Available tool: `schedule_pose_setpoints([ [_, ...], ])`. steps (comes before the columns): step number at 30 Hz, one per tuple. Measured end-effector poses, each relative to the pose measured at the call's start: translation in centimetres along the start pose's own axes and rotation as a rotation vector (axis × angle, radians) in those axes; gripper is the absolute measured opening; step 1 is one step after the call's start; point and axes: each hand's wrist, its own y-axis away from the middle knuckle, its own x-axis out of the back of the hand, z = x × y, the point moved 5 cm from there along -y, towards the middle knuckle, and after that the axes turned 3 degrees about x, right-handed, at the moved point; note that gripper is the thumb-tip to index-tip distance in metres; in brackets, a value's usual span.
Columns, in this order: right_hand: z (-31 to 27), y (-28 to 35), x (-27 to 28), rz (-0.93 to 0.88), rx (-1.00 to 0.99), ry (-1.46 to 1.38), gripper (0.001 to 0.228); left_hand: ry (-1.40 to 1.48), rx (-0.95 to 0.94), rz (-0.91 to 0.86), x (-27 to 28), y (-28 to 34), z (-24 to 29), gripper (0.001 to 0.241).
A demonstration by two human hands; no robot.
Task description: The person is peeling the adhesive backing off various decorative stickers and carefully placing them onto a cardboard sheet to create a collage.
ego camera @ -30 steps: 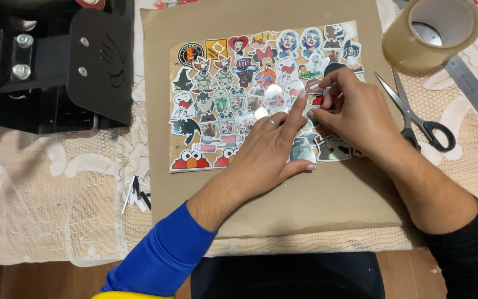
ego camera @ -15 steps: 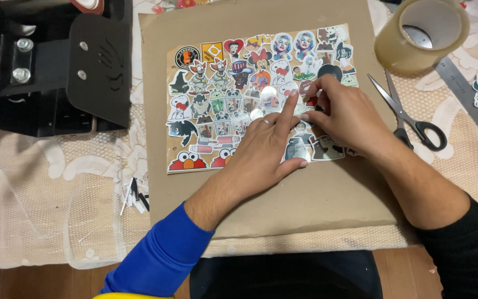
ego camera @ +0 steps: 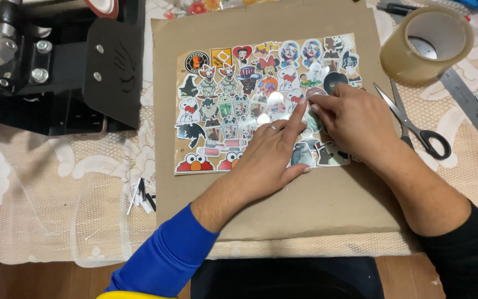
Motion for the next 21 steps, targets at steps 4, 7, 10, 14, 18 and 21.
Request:
schedule_pose_setpoints([
  [4, -1.1, -0.3, 1.8, -0.057, -0.077, -0.086, 0.026, 0.099, -0.009, -0.003, 0.1, 0.0, 0.1, 0.111],
  [7, -0.6, -0.3, 1.4, -0.065, -0.105, -0.074, 0.028, 0.096, 0.000, -0.009, -0.1, 0.0, -0.1, 0.111],
  [10, -0.3, -0.2, 1.2, 0.001, -0.089, 0.050, 0.024, 0.094, -0.003, -0.006, 0.1, 0.0, -0.1, 0.110],
  [14, -0.6, -0.6, 1.5, -0.051, -0.102, -0.054, 0.027, 0.114, -0.004, -0.013, -0.1, -0.1, 0.0, 0.111],
  [18, -1.3, -0.6, 1.5, -0.055, -0.105, -0.048, 0.028, 0.110, 0.001, -0.021, -0.1, -0.1, 0.0, 0.111],
  [21, -0.5, -1.0, 1.2, -0.077, -0.115, -0.079, 0.030, 0.110, 0.004, -0.032, 0.2, -0.1, 0.2, 0.109],
])
